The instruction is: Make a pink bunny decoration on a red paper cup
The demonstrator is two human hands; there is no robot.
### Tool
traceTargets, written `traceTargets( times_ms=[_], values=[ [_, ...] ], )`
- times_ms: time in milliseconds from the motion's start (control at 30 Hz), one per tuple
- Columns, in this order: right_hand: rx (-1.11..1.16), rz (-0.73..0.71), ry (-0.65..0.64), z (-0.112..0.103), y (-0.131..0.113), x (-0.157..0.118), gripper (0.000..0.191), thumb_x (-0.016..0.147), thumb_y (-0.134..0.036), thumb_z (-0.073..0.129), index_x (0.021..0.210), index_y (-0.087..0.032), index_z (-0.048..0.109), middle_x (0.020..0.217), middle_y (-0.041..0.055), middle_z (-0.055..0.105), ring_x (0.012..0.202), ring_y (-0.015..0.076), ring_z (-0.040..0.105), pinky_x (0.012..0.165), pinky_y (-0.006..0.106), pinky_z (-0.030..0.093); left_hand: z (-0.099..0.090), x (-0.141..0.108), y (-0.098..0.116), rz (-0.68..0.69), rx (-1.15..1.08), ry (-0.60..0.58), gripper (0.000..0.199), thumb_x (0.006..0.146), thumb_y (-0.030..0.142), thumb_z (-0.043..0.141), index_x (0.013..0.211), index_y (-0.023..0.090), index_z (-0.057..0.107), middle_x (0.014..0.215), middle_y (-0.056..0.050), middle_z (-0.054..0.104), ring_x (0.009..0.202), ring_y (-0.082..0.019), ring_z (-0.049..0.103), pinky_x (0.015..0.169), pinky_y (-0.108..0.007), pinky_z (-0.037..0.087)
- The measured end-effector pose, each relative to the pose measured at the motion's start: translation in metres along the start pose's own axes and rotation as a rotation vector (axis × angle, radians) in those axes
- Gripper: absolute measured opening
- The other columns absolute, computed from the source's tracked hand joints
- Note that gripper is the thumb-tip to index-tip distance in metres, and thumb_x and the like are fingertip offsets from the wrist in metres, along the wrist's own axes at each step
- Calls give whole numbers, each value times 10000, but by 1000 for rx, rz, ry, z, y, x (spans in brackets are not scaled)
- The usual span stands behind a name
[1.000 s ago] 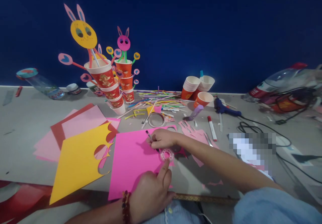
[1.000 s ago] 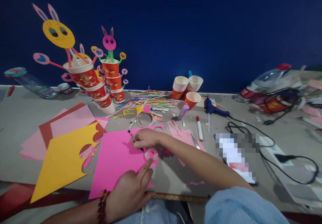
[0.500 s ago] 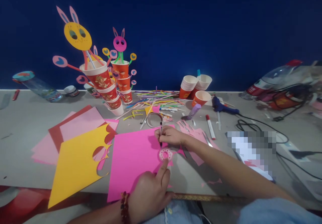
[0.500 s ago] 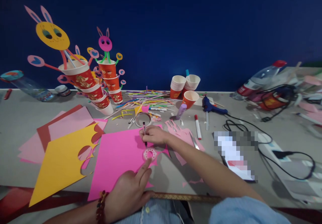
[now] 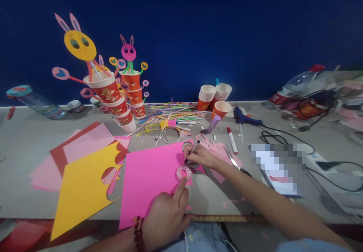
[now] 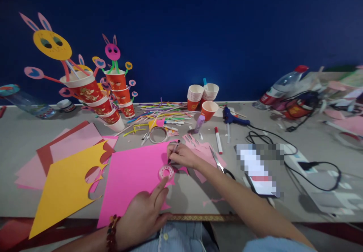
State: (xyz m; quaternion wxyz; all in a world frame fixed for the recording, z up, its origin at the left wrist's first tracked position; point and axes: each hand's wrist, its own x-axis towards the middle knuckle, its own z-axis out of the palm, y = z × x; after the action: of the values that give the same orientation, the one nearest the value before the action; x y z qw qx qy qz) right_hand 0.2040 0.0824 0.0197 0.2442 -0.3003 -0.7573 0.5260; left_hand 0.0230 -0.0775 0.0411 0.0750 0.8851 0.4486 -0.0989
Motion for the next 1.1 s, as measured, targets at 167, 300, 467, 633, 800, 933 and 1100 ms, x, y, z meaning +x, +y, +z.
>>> traceTargets(
  times_ms=[167,300,467,633,800,933,1100],
  values=[
    [38,19,92,5,-3,-16,78,741,-198,495,690,-182,552,680,-9,513,635,143,479,593,249,386,-4,0,1,-6,17,-10,539,917,519,499,1328,171,473,1486,-224,419,640,-193,670,559,-350,563],
    [54,37,151,7,-8,-25,96,755,-211,503,684,-180,561,683,-3,543,626,139,496,586,246,394,-6,-1,1,-20,13,-19,537,915,526,500,1316,168,495,1494,-210,416,641,-201,673,568,-362,570],
    [53,42,285,8,-7,-38,119,768,-210,485,685,-177,564,631,-14,516,553,124,471,538,239,375,-11,0,0,-18,-5,-24,488,938,482,475,1314,172,505,1506,-194,404,665,-211,681,579,-371,570],
    [-39,66,497,18,-8,-58,191,924,-233,420,833,-203,585,606,-27,526,550,144,511,570,264,424,-15,2,-4,19,-31,-11,414,962,399,452,1315,187,500,1499,-175,421,750,-206,688,616,-334,555],
    [-299,-74,477,35,-15,-82,247,978,-253,455,1176,-246,604,1050,71,702,997,225,634,893,363,488,-15,5,-17,56,-140,74,398,964,368,444,1322,194,460,1429,-135,503,838,-209,677,692,-333,555],
    [-472,-132,384,40,-17,-90,274,984,-205,428,1204,-243,588,1062,84,707,976,232,635,849,361,512,-13,13,-28,78,-222,176,431,967,332,439,1370,190,381,1419,-119,502,953,-220,662,781,-343,555],
    [-546,-121,384,41,-11,-88,275,978,-181,417,1186,-218,593,974,104,698,897,235,636,777,349,523,-14,24,-39,60,-101,216,273,970,231,426,1234,205,488,1316,-88,567,821,-197,663,686,-331,551]
  ],
)
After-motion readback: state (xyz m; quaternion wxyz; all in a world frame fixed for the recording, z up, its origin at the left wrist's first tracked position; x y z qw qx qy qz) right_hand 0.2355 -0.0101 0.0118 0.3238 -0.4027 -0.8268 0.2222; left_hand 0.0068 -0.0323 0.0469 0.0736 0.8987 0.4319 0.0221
